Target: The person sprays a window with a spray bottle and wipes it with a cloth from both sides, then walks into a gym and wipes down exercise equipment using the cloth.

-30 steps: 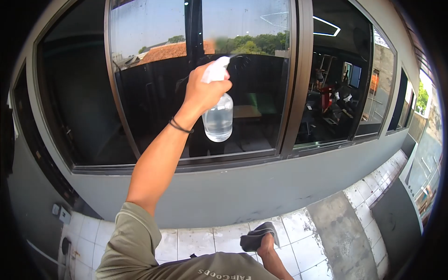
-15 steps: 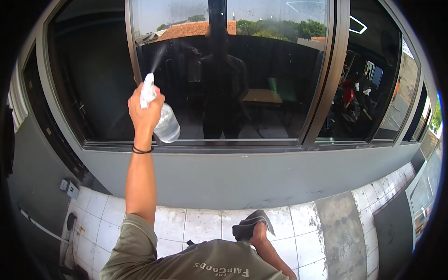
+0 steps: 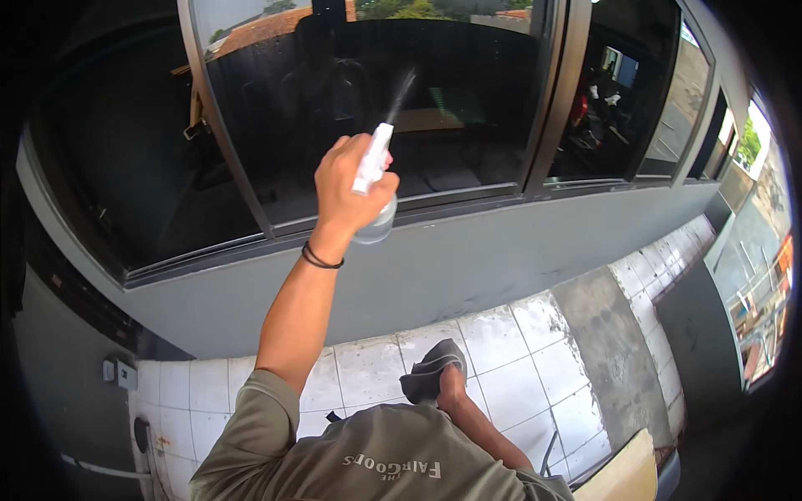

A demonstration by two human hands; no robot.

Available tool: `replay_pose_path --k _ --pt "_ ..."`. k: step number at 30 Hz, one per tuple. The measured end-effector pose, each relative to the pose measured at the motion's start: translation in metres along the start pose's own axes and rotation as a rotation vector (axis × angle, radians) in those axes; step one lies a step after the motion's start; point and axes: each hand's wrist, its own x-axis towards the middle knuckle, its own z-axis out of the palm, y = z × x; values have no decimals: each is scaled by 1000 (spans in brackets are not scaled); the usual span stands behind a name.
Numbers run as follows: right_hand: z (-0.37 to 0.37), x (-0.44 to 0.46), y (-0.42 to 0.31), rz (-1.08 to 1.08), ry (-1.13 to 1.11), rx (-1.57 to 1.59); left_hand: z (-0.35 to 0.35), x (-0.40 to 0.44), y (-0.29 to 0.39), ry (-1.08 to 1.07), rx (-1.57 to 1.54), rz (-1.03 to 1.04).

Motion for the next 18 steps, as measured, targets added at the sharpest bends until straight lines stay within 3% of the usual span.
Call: replay_pose_path --k 4,8,11,12,15,18 --pt "-12 -15 31 -43 60 108 46 -3 25 -136 -43 44" --pt "-9 -59 33 -148 128 150 74 -49 34 -347 -110 -193" --pt "-39 -60 48 -234 183 170 84 -92 22 -371 -158 -112" --pt "-47 -59 53 -256 211 155 79 -103 20 -417 -167 -192" --pt "-69 -53 68 -534 501 -501 46 -134 12 -526 -166 -455" --pt "-59 -68 59 -628 603 -961 2 -162 -19 -261 -133 -453"
